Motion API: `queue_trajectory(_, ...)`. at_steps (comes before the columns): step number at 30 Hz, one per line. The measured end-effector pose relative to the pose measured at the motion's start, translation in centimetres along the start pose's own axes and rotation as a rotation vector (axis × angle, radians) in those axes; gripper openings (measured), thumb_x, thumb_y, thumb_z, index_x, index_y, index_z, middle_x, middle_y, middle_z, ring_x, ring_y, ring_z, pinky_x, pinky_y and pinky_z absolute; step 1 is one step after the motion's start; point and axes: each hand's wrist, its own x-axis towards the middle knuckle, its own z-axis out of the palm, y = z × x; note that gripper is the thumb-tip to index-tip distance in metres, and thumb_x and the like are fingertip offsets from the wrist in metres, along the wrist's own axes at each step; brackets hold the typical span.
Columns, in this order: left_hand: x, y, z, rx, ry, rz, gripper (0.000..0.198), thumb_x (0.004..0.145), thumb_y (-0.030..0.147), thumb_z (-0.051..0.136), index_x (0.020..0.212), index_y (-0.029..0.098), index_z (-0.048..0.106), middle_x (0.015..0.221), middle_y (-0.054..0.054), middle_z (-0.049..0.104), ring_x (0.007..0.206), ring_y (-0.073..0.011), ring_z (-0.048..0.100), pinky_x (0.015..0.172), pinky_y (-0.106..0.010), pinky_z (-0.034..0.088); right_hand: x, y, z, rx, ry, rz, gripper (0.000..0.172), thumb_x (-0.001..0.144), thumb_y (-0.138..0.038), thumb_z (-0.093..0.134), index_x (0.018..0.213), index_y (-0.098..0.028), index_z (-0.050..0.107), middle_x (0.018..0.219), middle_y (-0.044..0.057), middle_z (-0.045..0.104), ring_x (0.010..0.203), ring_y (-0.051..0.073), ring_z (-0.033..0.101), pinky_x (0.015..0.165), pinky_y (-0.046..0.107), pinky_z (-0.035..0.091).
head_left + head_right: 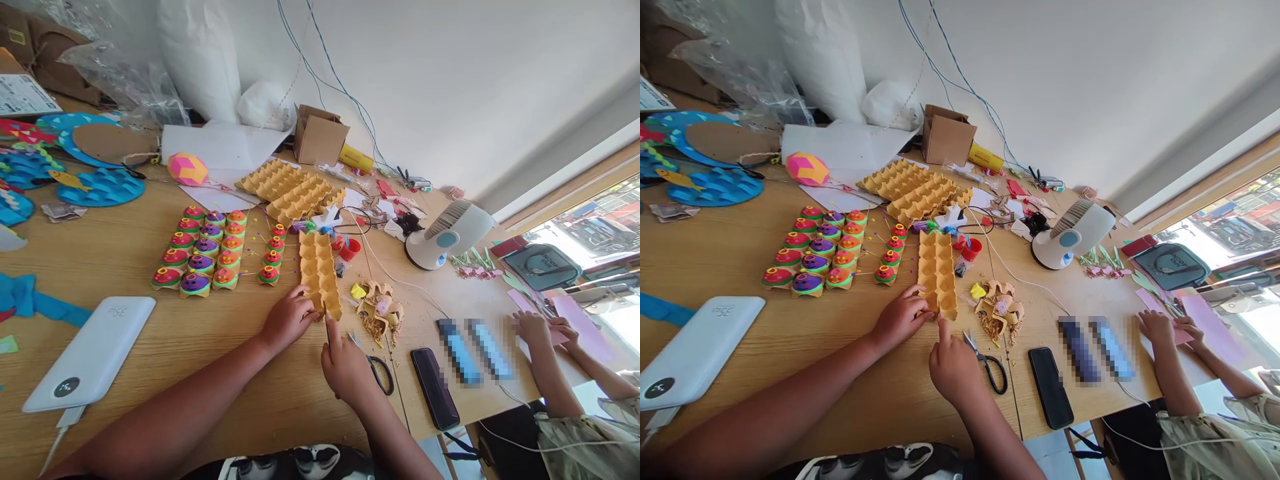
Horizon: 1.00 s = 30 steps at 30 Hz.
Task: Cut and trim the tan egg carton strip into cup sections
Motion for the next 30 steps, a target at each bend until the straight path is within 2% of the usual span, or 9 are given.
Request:
queue_trajectory(3, 0.0, 0.1, -0.1, 0.003, -0.005, 0.002, 0.018, 0.09, 0.023, 0.067, 0.073, 0.022, 0.062, 0.078, -0.004, 0.068, 0.123, -0.0287, 0.056, 0.093, -0.039, 0.051, 0.3, -0.2, -0.1, -0.009, 0.007, 0.008, 0.06, 0.099, -0.022, 0.031, 0.158, -0.012, 0.025, 0.106, 0.014, 0.075, 0.091, 0.026, 0.072, 0.072, 0.031, 0.045)
queue_trajectory(8, 0.0, 0.1, 0.0, -0.001, -0.002, -0.011, 0.016, 0.088, 0.02, 0.069, 0.073, 0.022, 0.062, 0.079, -0.003, 0.07, 0.123, -0.0291, 0.057, 0.094, -0.04, 0.051, -0.9, 0.0, -0.1, -0.028, -0.039, 0.014, 0.06, 0.098, -0.021, 0.032, 0.157, -0.013, 0.027, 0.104, 0.014, 0.076, 0.09, 0.026, 0.072, 0.07, 0.031, 0.044)
queue_trajectory(15, 0.0, 0.0, 0.0, 0.001, -0.013, -0.008, 0.019, 0.09, 0.023, 0.067, 0.073, 0.022, 0.06, 0.078, -0.003, 0.069, 0.124, -0.0291, 0.055, 0.095, -0.041, 0.05, 0.6, 0.0, -1.0, 0.068, -0.053, 0.032, 0.058, 0.098, -0.023, 0.032, 0.155, -0.015, 0.029, 0.107, 0.014, 0.075, 0.094, 0.026, 0.071, 0.076, 0.032, 0.045)
queue_trajectory(22, 0.0, 0.0, 0.1, -0.023, 0.003, -0.008, 0.015, 0.087, 0.018, 0.069, 0.075, 0.022, 0.062, 0.079, -0.003, 0.069, 0.124, -0.0281, 0.056, 0.094, -0.039, 0.05, -1.2, 0.4, -0.3, 0.085, -0.056, 0.013, 0.057, 0.099, -0.023, 0.031, 0.156, -0.017, 0.028, 0.111, 0.013, 0.074, 0.095, 0.025, 0.072, 0.075, 0.031, 0.044)
queue_trajectory(30, 0.0, 0.2, -0.1, 0.006, -0.003, -0.006, 0.018, 0.091, 0.022, 0.066, 0.074, 0.022, 0.061, 0.079, -0.004, 0.069, 0.124, -0.0288, 0.056, 0.094, -0.04, 0.051, 0.6, 0.2, -0.5, 0.154, -0.01, 0.023, 0.057, 0.097, -0.024, 0.032, 0.154, -0.016, 0.03, 0.108, 0.013, 0.074, 0.091, 0.025, 0.071, 0.077, 0.033, 0.047)
